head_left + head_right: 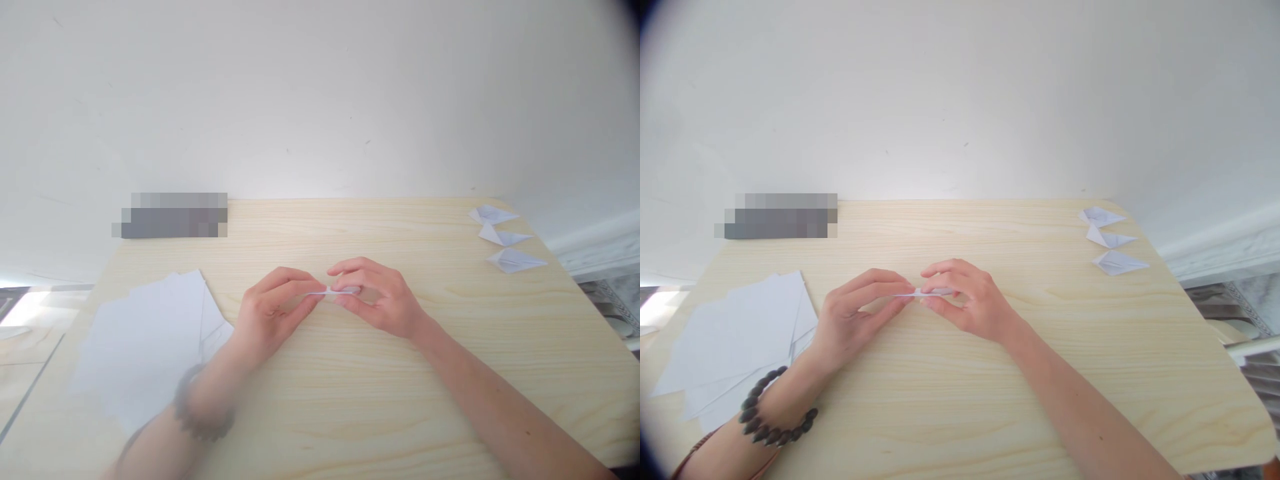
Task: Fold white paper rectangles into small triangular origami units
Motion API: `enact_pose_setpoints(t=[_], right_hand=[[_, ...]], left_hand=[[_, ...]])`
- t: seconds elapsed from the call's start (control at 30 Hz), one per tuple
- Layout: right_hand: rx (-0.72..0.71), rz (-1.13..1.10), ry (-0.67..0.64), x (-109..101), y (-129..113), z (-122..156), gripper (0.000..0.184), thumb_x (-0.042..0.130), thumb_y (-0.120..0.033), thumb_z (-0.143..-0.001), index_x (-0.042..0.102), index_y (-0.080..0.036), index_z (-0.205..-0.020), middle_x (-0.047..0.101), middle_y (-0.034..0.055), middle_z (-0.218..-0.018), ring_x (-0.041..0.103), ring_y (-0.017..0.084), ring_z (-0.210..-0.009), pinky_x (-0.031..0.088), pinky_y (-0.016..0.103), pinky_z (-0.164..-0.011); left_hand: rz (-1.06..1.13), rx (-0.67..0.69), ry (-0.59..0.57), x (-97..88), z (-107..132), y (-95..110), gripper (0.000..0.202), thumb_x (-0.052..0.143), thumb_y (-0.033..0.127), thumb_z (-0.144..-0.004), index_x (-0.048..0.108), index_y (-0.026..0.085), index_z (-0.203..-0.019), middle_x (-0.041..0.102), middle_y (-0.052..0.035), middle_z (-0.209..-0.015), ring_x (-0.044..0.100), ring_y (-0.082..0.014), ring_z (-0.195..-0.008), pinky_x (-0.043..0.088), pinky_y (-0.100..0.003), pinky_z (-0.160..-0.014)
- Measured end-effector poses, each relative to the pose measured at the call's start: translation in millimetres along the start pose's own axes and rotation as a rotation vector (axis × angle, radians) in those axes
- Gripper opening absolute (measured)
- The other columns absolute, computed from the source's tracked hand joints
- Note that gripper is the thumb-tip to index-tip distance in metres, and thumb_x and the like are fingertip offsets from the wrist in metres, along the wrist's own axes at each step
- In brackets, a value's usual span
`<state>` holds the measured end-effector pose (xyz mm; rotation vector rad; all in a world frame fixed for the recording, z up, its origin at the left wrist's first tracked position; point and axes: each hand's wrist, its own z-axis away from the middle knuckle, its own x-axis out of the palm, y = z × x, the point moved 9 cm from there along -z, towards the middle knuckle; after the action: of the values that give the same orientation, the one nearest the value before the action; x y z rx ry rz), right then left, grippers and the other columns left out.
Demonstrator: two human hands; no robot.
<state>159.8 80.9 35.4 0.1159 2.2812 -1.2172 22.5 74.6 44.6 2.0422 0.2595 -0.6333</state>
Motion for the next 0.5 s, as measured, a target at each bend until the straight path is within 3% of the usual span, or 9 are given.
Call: enact_pose_setpoints(t=[0.1, 0.2, 0.5], right_hand=[[-0.122, 0.079, 0.072, -2, -11, 2, 0.011, 0.060, -0.014, -0.079, 0.063, -0.021, -0.087, 0.068, 0.0021, -0.083, 0.059, 0.013, -0.078, 0.050, 0.029, -0.072], [-0.192, 0.121, 0.074, 1, -20, 3, 0.012, 0.060, -0.011, -0.079, 0.063, -0.020, -0.085, 0.068, 0.0011, -0.080, 0.059, 0.012, -0.075, 0.050, 0.028, -0.069], [-0.171, 0.172, 0.038, 6, -22, 2, 0.010, 0.056, -0.012, -0.082, 0.063, -0.019, -0.086, 0.067, 0.0016, -0.076, 0.057, 0.012, -0.071, 0.048, 0.027, -0.066]], left_hand=[[0.021, 0.020, -0.015, 2.1, 1, 2, 0.013, 0.061, 0.014, -0.079, 0.068, 0.018, -0.089, 0.065, -0.0054, -0.088, 0.061, -0.0145, -0.081, 0.051, -0.026, -0.071], [0.025, 0.034, -0.034, 3.8, 2, 4, 0.012, 0.062, 0.014, -0.078, 0.067, 0.018, -0.088, 0.065, -0.0054, -0.088, 0.061, -0.0148, -0.082, 0.050, -0.027, -0.074], [-0.049, -0.031, -0.044, 3.5, 2, 2, 0.008, 0.059, 0.019, -0.081, 0.067, 0.017, -0.081, 0.067, -0.0044, -0.081, 0.061, -0.0141, -0.074, 0.051, -0.025, -0.067]])
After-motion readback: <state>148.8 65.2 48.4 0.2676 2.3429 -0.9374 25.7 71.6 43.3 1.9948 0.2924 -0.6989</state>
